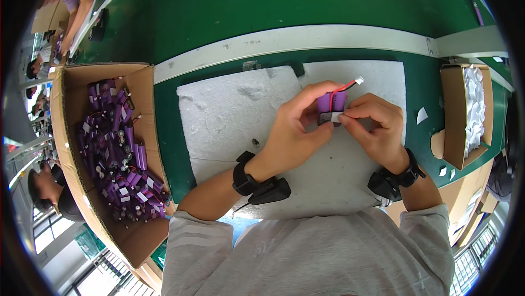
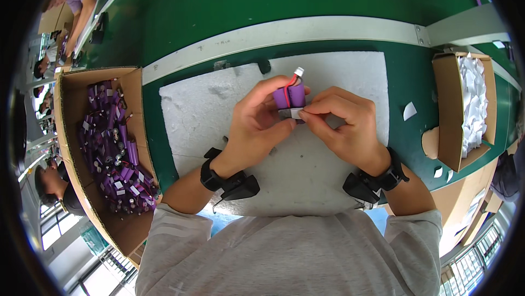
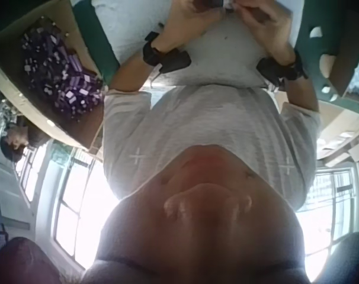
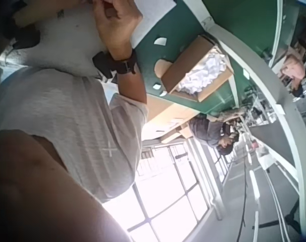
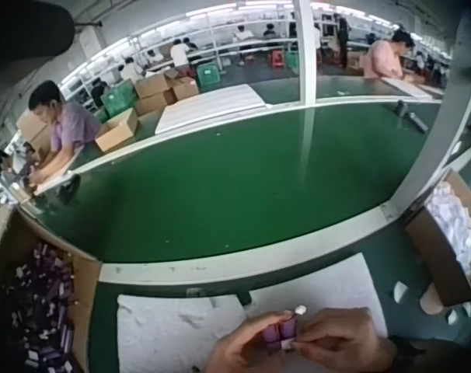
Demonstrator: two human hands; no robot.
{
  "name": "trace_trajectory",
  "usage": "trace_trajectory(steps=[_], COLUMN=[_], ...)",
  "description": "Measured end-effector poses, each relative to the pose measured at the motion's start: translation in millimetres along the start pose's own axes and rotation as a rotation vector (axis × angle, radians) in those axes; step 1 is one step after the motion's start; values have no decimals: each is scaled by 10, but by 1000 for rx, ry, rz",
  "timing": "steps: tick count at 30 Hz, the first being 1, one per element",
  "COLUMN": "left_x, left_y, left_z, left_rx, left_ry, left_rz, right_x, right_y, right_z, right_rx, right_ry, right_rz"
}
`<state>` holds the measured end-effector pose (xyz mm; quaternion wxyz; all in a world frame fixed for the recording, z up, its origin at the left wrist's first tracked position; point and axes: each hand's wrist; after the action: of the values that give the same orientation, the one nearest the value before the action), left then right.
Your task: The person plugs a battery pack into a circuit board inside a fan housing and tucks it into place before setting the assembly aside. They then pick up another battery pack from a box and peel a sticker off of it.
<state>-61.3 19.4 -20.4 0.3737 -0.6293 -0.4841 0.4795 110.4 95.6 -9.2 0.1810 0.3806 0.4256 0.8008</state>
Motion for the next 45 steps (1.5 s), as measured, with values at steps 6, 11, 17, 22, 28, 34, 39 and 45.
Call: trace_trajectory(steps=[6, 11, 17, 22, 28, 34, 39, 45], left_x=[-6, -13, -14, -35, -15, -18, -4, 9], left_y=[13, 15, -11, -99, -67, -74, -48, -27], left_z=[-37, -74, -76, -84, -114, -116, -123, -131], left_rx=[-28, -75, 41, 245, 307, 306, 309, 310], left_ry=[14, -2, 2, -56, -137, -128, -146, -138], left_rz=[43, -22, -6, -36, -173, -171, -207, -246], right_x=[-27, -55, -53, -27, -40, -89, -101, -113], right_y=[10, -37, -26, 19, 19, -14, -18, -33], right_z=[4, -18, -27, -48, -14, -21, -14, -1], right_rx=[-37, -66, -56, -137, -177, -139, -136, -139], right_ry=[-42, 1, -7, -6, 40, 12, 12, -3], right_rz=[-55, 23, 13, 77, 112, 49, 20, 12])
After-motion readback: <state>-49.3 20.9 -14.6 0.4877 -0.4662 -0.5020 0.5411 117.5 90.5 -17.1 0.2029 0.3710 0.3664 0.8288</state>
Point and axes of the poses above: each hand's wrist, its own x-axis towards the middle knuckle, its own z-axis out of the back of the hand, y = z × x, and after that the axes turned 13 degrees about z, right-handed
